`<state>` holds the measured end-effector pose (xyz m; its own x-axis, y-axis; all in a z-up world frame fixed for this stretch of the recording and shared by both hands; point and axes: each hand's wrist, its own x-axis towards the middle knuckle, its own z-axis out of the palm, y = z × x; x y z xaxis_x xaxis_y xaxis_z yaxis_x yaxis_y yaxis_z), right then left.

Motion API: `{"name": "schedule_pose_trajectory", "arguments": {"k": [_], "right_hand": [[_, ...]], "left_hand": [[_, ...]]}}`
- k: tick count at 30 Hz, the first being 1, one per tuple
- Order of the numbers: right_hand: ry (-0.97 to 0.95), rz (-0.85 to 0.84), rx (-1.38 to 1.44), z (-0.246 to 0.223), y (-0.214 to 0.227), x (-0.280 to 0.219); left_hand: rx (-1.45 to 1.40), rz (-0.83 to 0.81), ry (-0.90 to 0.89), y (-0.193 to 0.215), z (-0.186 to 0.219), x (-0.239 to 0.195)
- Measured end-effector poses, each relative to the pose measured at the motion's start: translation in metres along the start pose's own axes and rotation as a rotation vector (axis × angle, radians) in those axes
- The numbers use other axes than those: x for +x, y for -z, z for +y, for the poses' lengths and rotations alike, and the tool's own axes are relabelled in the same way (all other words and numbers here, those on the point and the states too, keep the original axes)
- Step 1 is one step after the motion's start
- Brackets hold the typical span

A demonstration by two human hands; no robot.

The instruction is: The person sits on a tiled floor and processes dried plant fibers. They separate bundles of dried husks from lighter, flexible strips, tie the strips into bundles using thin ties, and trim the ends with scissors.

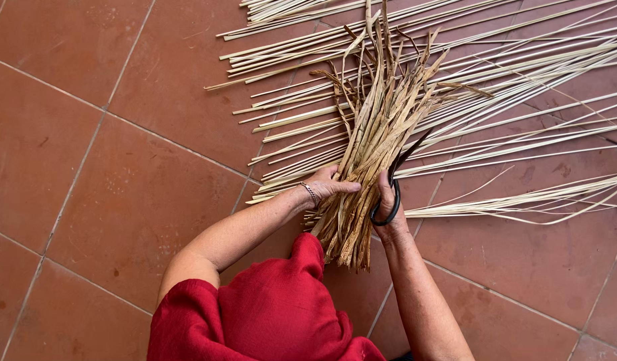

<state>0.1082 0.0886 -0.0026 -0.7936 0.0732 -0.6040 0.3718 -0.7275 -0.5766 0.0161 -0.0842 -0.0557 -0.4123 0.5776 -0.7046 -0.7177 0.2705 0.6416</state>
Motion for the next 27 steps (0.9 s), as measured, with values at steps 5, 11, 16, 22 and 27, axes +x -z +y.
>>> {"name": "schedule_pose_trajectory", "arguments": {"k": [5,11,16,22,27], "right_hand": [[-0.006,0.081,0.044,0.002,0.012,0.005],[-0.043,0.145,0.044,0.002,0.012,0.007],[-0.016,0.125,0.107,0.002,0.017,0.009],[0.000,0.159,0.035,0.010,0.023,0.010],[-0.017,0.161,0.090,0.013,0.027,0.012]], "left_hand": [[-0.146,0.046,0.068,0.018,-0.016,0.015],[-0.359,0.037,0.057,0.029,-0.033,0.019],[-0.439,0.014,0.056,0.029,-0.030,0.015],[-0.084,0.090,-0.063,0.010,-0.022,0.011],[-0.093,0.078,-0.029,-0.003,-0.018,0.019]]}}
